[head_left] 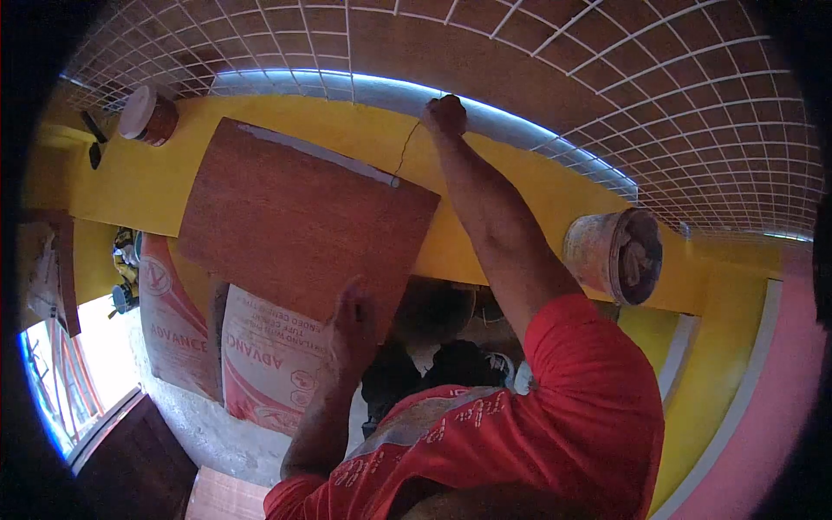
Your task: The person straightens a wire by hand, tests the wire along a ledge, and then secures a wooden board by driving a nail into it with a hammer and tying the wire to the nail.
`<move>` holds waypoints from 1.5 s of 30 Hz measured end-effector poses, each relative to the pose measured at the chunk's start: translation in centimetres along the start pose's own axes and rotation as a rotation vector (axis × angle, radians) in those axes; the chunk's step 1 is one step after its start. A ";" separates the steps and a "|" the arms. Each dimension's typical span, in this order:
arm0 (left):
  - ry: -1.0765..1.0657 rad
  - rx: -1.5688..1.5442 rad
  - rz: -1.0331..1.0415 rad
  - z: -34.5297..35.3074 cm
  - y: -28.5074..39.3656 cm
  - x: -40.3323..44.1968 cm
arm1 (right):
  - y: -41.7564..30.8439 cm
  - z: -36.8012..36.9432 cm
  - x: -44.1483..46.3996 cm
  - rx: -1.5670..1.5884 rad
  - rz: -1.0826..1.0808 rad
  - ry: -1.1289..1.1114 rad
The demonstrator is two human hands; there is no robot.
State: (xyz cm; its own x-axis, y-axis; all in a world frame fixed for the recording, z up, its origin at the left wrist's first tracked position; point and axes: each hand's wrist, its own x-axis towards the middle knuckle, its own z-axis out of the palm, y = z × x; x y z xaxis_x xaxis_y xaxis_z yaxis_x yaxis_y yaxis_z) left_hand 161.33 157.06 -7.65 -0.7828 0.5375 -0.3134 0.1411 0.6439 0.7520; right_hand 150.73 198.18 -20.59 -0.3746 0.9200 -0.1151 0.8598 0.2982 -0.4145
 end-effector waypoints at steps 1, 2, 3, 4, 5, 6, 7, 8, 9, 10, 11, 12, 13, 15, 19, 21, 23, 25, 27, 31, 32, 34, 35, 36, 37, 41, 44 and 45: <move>0.063 -0.029 0.009 -0.2 0.1 0.1 | 0.3 0.2 0.3 0.005 0.013 0.000; 0.079 -0.071 0.006 -0.6 0.5 0.3 | 0.6 0.3 0.6 0.010 0.025 0.000; 0.097 -0.114 0.003 -1.5 1.7 0.5 | -0.5 -1.3 -0.3 0.069 0.117 -0.007; 0.119 -0.157 0.002 -2.0 2.4 0.8 | -1.4 -2.6 -0.9 0.131 0.205 -0.011; 0.070 -0.184 -0.033 -2.3 2.3 1.1 | -1.7 -3.4 -1.2 0.158 0.211 -0.036; 0.020 -0.211 -0.068 -2.7 2.0 1.4 | -1.7 -4.1 -1.4 0.184 0.217 -0.061; -0.032 -0.238 -0.106 -3.0 2.1 1.6 | -1.6 -4.5 -1.5 0.208 0.224 -0.087; -0.036 -0.244 -0.085 -3.2 2.6 1.4 | -1.5 -4.6 -1.1 0.185 0.219 -0.108; -0.040 -0.249 -0.065 -3.8 3.9 1.2 | -1.3 -4.3 -0.5 0.164 0.214 -0.129; -0.043 -0.253 -0.044 -4.1 4.6 1.2 | -1.2 -4.0 -0.1 0.143 0.209 -0.150; -0.032 -0.279 0.003 -4.0 4.4 1.3 | -0.9 -3.7 0.2 0.154 0.228 -0.157; -0.020 -0.306 0.050 -3.6 4.0 1.4 | -0.8 -3.6 0.3 0.163 0.245 -0.163; -0.009 -0.334 0.096 -3.4 3.6 1.5 | -0.8 -3.5 0.5 0.172 0.263 -0.171; -0.021 -0.468 -0.067 -3.8 3.3 2.1 | -0.7 -3.3 0.0 0.177 0.209 -0.107; -0.183 -0.897 -0.360 -6.4 -0.7 4.7 | -1.1 -2.7 -0.6 0.108 0.093 -0.046; -0.185 -0.907 -0.360 -7.7 -1.9 6.1 | -1.3 -2.8 0.0 0.146 0.166 -0.104; -0.177 -0.764 -0.302 -8.2 -1.1 7.6 | -1.5 -3.3 0.3 0.177 0.186 -0.135; -0.153 -0.477 -0.196 -9.7 1.8 8.4 | -1.6 -3.7 0.3 0.187 0.148 -0.147; -0.234 -0.361 -0.111 -11.1 2.9 9.5 | -1.9 -3.7 -0.1 0.199 0.189 -0.112; -0.360 0.181 -0.047 -12.5 2.5 10.3 | -1.8 -3.3 0.2 0.182 0.191 -0.112; -0.353 0.361 0.221 -13.1 0.9 10.8 | -1.5 -3.0 0.7 0.206 0.191 -0.142; -0.341 0.660 0.591 -14.1 -2.3 11.7 | -0.5 -1.9 1.9 0.255 0.190 -0.202; -0.331 0.778 0.697 -14.6 -2.8 12.0 | -0.4 -1.7 2.2 0.182 0.135 -0.198; -0.348 0.843 0.630 -15.6 -1.8 12.4 | -0.5 -1.8 2.1 0.109 0.081 -0.195; -0.365 0.907 0.563 -16.6 -0.7 12.7 | -0.9 -2.2 1.9 0.035 0.027 -0.192; -0.109 1.161 0.418 -20.4 2.8 13.3 | -2.2 -3.4 -0.8 0.181 0.069 -0.196; 0.038 1.130 0.503 -23.4 3.3 13.3 | -1.4 -2.7 -2.7 0.167 -0.096 -0.117; 0.039 1.091 0.562 -24.8 2.4 12.7 | -0.8 -3.5 -3.6 0.044 -0.259 -0.096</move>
State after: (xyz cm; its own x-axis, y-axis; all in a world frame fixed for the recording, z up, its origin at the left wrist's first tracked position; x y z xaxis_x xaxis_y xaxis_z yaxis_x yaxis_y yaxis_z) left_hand 136.68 151.96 4.56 -0.4648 0.8826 -0.0703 0.8832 0.4564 -0.1082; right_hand 152.59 195.56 -16.72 -0.6132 0.7854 -0.0843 0.7159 0.5074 -0.4797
